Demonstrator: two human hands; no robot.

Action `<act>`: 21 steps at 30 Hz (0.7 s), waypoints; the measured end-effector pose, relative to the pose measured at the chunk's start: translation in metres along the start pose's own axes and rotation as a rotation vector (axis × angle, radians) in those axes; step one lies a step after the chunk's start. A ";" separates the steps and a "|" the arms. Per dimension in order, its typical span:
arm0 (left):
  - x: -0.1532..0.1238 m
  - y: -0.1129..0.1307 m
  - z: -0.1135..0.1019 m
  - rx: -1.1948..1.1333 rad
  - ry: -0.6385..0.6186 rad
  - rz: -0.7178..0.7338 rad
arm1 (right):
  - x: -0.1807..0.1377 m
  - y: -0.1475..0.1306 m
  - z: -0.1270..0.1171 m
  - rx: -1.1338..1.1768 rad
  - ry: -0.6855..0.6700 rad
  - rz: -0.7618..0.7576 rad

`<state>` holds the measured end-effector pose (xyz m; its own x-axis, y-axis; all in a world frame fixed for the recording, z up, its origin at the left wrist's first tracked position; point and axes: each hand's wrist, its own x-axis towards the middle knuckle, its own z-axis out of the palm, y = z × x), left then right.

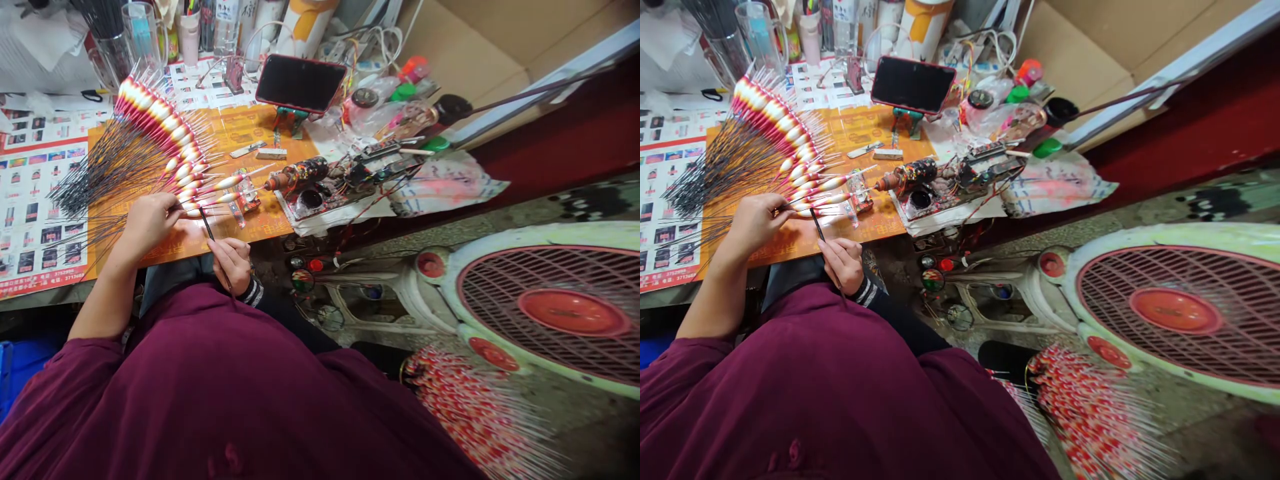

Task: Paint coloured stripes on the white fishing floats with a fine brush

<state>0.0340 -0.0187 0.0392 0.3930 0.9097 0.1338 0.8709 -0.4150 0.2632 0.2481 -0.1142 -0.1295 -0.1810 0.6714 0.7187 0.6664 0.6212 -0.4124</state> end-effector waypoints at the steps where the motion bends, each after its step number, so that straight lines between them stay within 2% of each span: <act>1: 0.000 0.000 0.000 -0.001 -0.002 -0.006 | 0.000 0.000 0.000 -0.001 -0.003 0.004; 11: 0.000 0.001 0.000 -0.011 -0.017 -0.022 | 0.006 -0.007 -0.006 -0.035 0.026 -0.032; 16: 0.000 0.000 0.001 -0.012 0.001 -0.003 | 0.006 -0.007 -0.007 -0.037 -0.016 -0.009; 21: 0.000 0.001 0.001 -0.013 -0.004 -0.008 | 0.007 -0.007 -0.007 -0.022 0.022 -0.038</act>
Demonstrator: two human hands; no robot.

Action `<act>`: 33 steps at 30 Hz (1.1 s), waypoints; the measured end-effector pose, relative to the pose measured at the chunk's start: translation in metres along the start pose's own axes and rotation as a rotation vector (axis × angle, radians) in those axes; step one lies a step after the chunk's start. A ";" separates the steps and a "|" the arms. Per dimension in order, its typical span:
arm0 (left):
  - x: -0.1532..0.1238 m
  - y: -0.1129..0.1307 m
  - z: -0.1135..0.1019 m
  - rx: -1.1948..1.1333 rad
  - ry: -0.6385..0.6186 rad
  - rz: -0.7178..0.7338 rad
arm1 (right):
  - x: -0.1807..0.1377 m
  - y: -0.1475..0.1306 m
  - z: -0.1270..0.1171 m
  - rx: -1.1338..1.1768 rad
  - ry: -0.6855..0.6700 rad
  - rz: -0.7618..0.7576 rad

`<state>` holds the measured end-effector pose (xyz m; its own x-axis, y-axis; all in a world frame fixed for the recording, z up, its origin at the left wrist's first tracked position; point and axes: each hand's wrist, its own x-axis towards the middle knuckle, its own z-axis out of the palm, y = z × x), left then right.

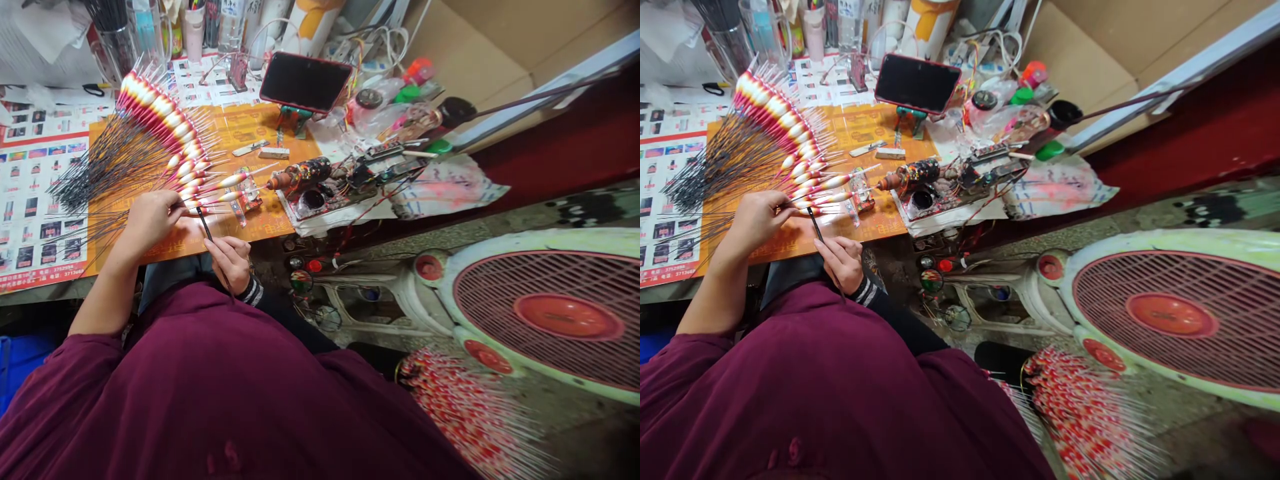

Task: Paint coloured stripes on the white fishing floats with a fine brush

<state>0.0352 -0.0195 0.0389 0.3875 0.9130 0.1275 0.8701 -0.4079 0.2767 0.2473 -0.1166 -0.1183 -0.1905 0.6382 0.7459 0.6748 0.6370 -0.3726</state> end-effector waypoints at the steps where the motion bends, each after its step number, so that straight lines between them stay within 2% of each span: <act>1: 0.000 0.000 0.000 0.000 0.001 0.000 | 0.000 0.000 0.000 -0.004 -0.001 -0.002; 5: 0.000 0.000 0.000 -0.003 0.005 0.004 | 0.000 0.000 0.000 -0.014 -0.042 0.022; 10: 0.000 0.001 0.000 0.019 0.004 0.003 | -0.002 0.001 0.001 -0.016 -0.011 0.004; 15: 0.001 0.004 0.000 0.071 0.016 0.010 | -0.008 0.007 0.004 0.011 -0.074 0.027; 20: -0.003 0.003 -0.011 0.079 0.036 0.000 | -0.011 0.011 0.004 0.046 -0.056 0.007; 27: -0.017 -0.025 -0.044 0.230 0.180 -0.204 | -0.005 0.009 0.004 0.014 0.039 -0.063; 30: -0.020 -0.040 -0.047 0.192 0.213 -0.209 | -0.005 0.009 0.004 0.058 0.079 -0.071; 33: -0.019 -0.051 -0.042 0.112 0.175 -0.176 | -0.006 0.010 0.005 0.073 0.039 -0.038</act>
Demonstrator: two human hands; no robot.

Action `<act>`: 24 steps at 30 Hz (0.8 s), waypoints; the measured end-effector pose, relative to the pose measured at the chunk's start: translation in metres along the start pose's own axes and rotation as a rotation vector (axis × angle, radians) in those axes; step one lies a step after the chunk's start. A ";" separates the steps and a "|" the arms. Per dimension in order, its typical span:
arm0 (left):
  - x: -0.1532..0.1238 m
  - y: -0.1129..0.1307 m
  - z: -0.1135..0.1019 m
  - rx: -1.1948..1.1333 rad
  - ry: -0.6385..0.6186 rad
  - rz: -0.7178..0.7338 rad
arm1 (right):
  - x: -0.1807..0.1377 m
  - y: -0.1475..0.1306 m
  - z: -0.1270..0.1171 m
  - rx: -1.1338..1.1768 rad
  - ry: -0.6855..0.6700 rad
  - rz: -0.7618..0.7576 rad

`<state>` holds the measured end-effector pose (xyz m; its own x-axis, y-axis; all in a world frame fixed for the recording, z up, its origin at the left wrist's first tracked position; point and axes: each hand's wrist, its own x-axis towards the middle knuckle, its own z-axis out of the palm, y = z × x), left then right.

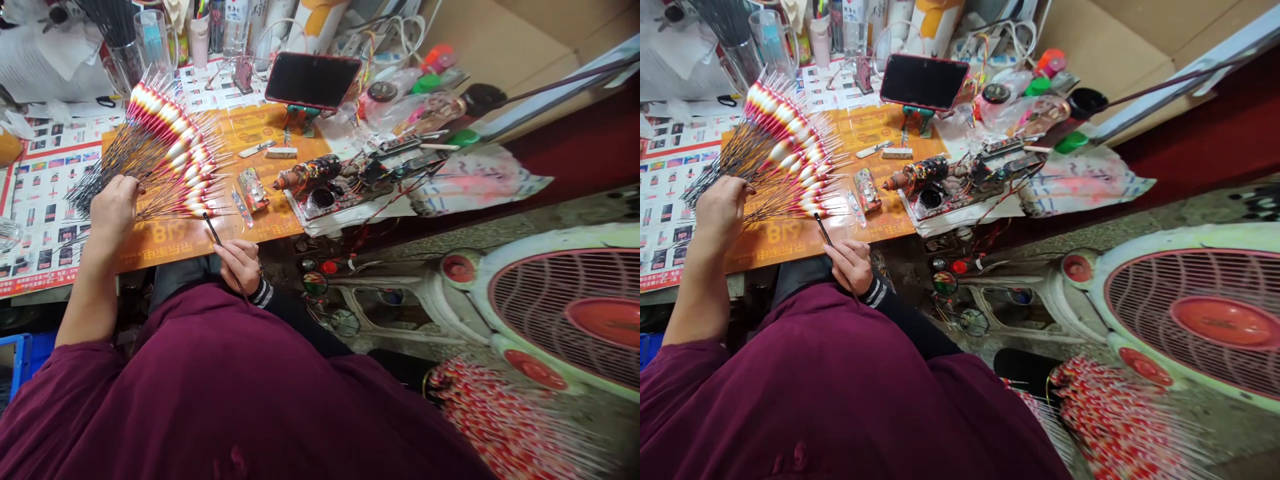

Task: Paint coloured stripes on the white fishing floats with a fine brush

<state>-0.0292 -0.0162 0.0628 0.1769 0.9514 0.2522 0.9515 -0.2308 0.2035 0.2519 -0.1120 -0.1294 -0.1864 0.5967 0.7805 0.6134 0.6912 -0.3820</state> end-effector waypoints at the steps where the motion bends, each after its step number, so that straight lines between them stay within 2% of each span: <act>1: 0.001 -0.002 0.003 -0.014 -0.026 0.017 | -0.001 0.000 0.000 -0.002 -0.019 0.011; 4: 0.004 -0.007 0.013 -0.018 -0.087 0.055 | -0.002 0.001 0.000 -0.028 -0.048 0.016; 7: 0.008 -0.013 0.023 -0.011 -0.096 0.049 | -0.002 0.001 -0.001 -0.034 -0.030 -0.012; 13: 0.016 -0.025 0.036 -0.056 -0.027 0.008 | 0.000 0.003 -0.005 0.101 0.051 -0.047; 21: 0.010 -0.015 0.019 -0.193 0.070 0.020 | 0.001 0.002 -0.006 0.152 0.088 -0.049; 24: 0.005 -0.006 0.011 -0.262 0.056 0.036 | -0.001 0.004 -0.005 0.127 0.053 -0.042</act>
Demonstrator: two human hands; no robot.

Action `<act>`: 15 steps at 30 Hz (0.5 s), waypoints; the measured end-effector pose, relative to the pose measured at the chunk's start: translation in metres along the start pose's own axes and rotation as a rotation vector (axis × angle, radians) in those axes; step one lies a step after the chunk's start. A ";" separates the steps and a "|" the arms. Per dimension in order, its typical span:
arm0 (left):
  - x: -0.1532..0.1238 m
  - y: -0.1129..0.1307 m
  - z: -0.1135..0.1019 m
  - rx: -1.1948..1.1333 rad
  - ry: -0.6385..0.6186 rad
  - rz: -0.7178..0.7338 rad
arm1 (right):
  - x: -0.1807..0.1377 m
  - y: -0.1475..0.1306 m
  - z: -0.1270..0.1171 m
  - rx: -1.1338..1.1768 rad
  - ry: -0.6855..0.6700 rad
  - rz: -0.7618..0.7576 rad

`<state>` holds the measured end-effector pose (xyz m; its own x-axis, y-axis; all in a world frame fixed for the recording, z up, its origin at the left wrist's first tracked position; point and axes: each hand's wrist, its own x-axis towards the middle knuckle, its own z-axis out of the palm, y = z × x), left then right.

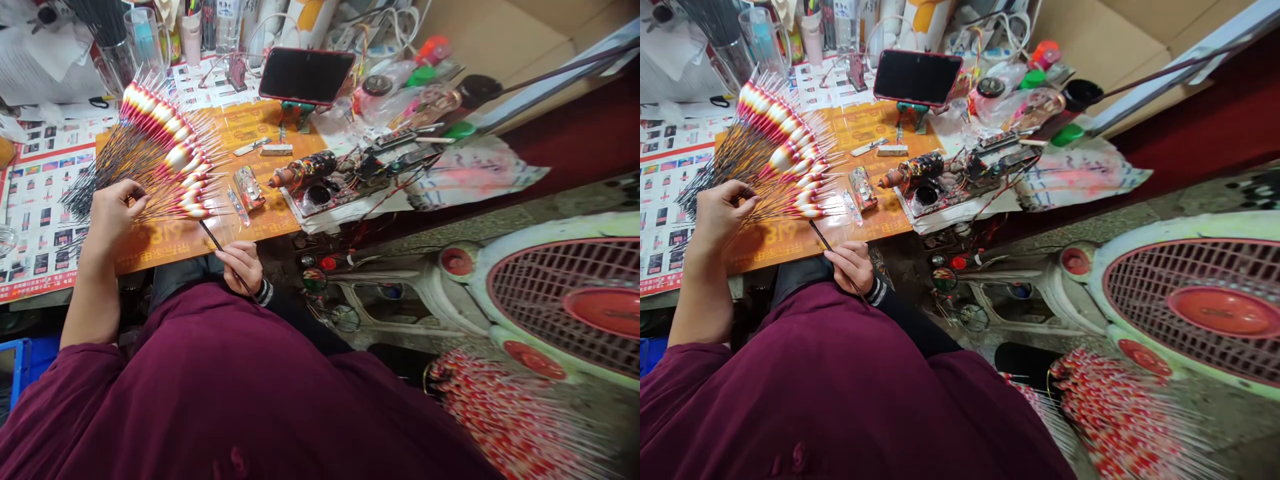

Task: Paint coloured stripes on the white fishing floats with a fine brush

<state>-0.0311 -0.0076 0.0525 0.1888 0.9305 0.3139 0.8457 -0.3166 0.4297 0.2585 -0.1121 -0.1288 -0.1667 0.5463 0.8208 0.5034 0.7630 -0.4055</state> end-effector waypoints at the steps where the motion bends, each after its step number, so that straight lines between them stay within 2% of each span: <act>1: -0.001 0.004 -0.002 -0.025 -0.022 0.007 | -0.001 0.001 0.000 -0.008 -0.015 0.011; 4: -0.002 0.018 -0.005 -0.088 -0.120 0.038 | -0.002 0.003 0.001 -0.023 -0.058 0.047; 7: 0.000 0.029 -0.005 -0.129 -0.202 0.079 | 0.000 0.003 0.001 -0.021 -0.040 0.022; 11: 0.007 0.035 0.003 -0.148 -0.244 0.118 | 0.007 0.001 -0.001 -0.019 0.014 -0.031; 15: 0.013 0.035 0.013 -0.149 -0.260 0.118 | 0.008 0.003 -0.002 -0.030 -0.031 -0.007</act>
<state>0.0074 -0.0046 0.0604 0.4182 0.8958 0.1504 0.7314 -0.4303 0.5290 0.2601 -0.1063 -0.1222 -0.1963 0.5521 0.8103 0.5272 0.7562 -0.3876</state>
